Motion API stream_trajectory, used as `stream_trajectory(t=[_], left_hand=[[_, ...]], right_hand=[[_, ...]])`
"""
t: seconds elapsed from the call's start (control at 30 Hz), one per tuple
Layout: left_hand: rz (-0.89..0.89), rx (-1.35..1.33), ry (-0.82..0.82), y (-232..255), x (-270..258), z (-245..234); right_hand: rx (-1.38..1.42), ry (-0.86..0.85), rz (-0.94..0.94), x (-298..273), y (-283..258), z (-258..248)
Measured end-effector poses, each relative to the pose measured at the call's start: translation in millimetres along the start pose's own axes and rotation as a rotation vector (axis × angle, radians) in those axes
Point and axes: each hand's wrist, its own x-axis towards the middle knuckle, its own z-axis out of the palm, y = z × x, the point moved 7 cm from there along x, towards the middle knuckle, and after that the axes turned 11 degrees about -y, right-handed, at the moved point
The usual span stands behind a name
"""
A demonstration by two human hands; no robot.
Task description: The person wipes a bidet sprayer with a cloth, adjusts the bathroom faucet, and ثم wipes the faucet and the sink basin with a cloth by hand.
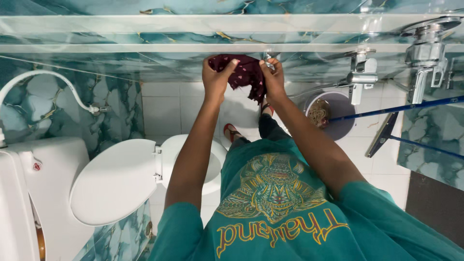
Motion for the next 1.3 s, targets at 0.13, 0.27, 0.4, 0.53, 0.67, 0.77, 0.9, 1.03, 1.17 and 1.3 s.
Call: stream_trajectory(t=[0.13,0.27,0.4,0.53,0.67,0.77,0.9,1.03,1.17,1.3], left_hand=[[0.023,0.113,0.076,9,5,7],[0.004,0.329,0.152,18,3,14],[-0.033,0.229,0.143,-6,9,9],[-0.219,-0.055,0.237,-46,10,-23],[-0.035,0.378,0.195,-9,9,2],[0.041,0.361,0.12,8,7,17],[-0.054,-0.02,0.094,-8,16,4],[-0.052,0.056,0.184,-5,8,-4],[0.024,0.116,0.078,6,-38,-23],[-0.589,0.134,-0.094,-53,-62,-53]], right_hand=[[0.078,0.016,0.002,11,28,-1],[-0.031,-0.092,-0.113,20,34,7],[0.071,0.095,-0.08,19,42,16],[-0.054,-0.039,-0.132,8,31,25],[-0.254,-0.023,-0.182,18,21,4],[-0.149,0.096,-0.151,19,36,-10],[-0.069,0.069,-0.264,27,40,2],[-0.359,0.036,-0.257,6,2,17],[-0.79,-0.36,-0.238,-52,-53,42],[-1.078,-0.714,0.334,-59,-16,10]])
